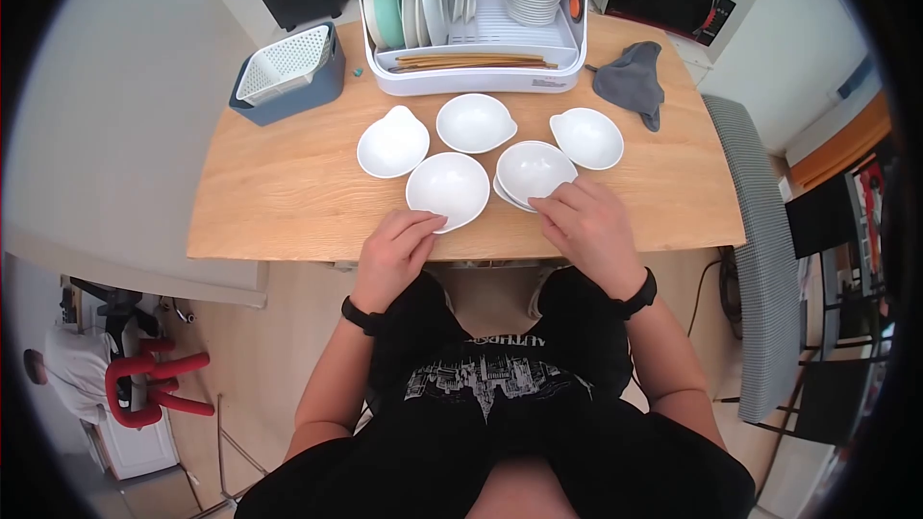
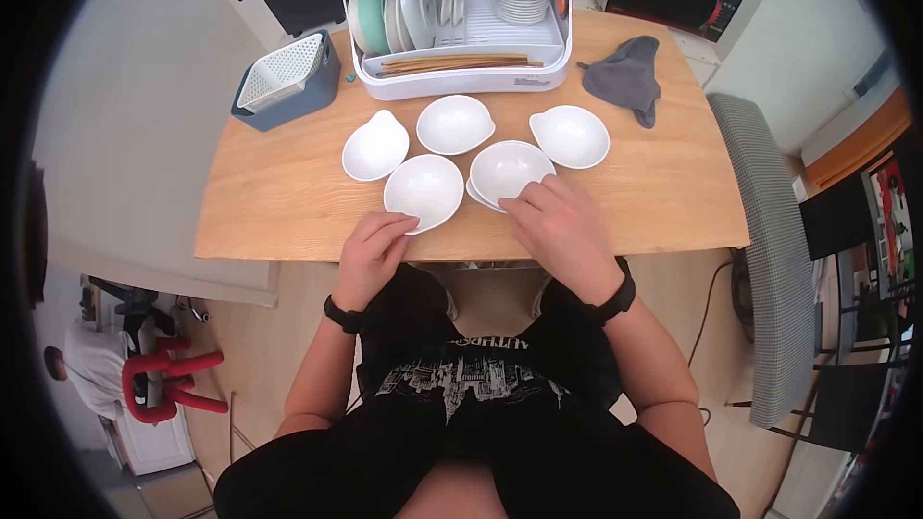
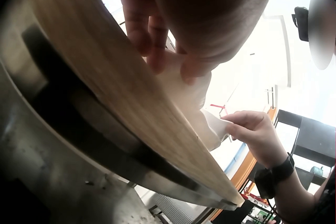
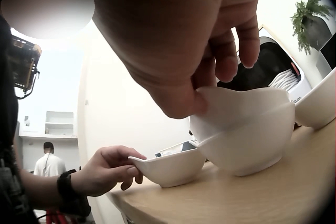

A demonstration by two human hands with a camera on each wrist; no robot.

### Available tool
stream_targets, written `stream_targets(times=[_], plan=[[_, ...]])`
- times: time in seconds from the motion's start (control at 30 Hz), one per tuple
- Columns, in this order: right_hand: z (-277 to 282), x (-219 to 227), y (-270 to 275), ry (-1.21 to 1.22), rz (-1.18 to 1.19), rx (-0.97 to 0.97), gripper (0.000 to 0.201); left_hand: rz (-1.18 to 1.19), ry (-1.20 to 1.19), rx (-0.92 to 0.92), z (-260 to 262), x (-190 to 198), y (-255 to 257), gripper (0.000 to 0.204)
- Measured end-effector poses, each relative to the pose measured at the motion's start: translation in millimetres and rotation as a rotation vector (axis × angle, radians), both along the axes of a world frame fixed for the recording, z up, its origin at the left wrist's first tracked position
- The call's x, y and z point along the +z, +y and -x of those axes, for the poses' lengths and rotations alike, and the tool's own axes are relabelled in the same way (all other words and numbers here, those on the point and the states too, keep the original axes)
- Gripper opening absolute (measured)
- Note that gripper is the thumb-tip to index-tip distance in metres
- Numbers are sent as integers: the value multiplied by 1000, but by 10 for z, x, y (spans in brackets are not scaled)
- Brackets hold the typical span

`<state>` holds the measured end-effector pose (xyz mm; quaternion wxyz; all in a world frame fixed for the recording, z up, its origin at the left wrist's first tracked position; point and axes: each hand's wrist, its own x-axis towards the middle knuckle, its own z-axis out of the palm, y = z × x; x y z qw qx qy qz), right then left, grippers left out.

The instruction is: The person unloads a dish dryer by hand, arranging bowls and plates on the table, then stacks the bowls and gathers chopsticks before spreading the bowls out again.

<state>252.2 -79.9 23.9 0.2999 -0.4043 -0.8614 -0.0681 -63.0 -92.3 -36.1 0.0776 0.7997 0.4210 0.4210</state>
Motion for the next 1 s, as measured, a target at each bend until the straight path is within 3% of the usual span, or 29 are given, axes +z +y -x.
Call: stream_targets(times=[0.3,0.4,0.47,0.6,0.9,1.0], plan=[[-103,-12,-56,118,119,30,18,56,-134,19,-71,99,-80,29],[-370,-38,71,220,119,-57,17,-6,-167,-7,-210,328,-46,27],[-555,-114,217,255,51,-234,18,-8,-157,-54,-358,420,33,26],[-749,-313,351,173,50,-268,19,-66,-96,-225,-708,456,255,26],[-1027,-453,249,131,123,-369,14,-39,17,-238,-926,294,408,25],[-1060,-398,248,297,40,-444,13,-43,61,-216,-914,318,403,26]])
